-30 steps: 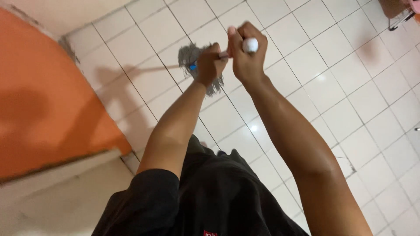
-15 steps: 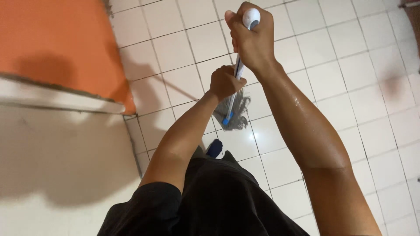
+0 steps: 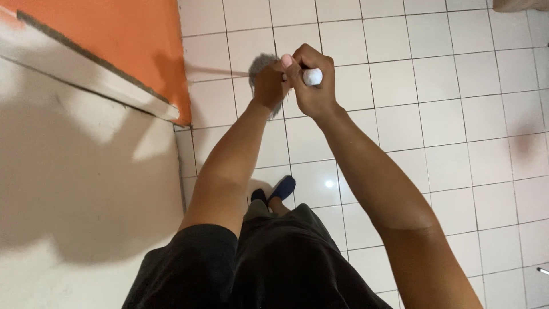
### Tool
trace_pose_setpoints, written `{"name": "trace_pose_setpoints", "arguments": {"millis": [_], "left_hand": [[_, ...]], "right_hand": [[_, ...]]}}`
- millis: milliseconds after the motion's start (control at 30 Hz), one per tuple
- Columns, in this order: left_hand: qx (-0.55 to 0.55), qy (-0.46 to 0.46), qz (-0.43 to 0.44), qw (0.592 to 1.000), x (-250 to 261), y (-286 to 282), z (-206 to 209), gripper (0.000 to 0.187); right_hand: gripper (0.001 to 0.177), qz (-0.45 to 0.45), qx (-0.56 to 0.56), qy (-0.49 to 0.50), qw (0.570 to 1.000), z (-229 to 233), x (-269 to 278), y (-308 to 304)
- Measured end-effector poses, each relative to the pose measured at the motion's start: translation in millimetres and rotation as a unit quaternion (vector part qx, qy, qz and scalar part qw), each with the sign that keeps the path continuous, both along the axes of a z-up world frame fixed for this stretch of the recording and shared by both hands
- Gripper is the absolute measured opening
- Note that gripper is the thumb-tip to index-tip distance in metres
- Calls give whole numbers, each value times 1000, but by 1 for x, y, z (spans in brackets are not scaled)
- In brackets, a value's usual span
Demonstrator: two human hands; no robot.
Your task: The person mops the tiled floor using a mop, dipping the mop head into a bucket of water and repeatedly scrubbing the tile surfaces around a doorway and near various household items.
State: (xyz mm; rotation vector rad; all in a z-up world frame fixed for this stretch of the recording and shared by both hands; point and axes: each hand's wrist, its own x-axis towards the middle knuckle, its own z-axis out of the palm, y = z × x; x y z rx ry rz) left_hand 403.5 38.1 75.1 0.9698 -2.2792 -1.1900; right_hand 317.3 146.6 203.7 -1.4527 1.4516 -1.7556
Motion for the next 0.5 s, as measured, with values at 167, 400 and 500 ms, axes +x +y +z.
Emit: {"name": "trace_pose_setpoints", "arguments": {"millis": [167, 400, 500], "left_hand": [[-86, -104, 28, 990, 41, 3, 12, 27], [-43, -248, 73, 965, 125, 38, 33, 29], [-29, -240, 88, 966, 162, 53, 25, 29]], "right_hand": [[41, 29, 15, -82, 996, 25, 24, -11], [41, 49, 88, -158, 982, 62, 80, -31], [36, 68, 113, -175, 976, 57, 106, -28]]}}
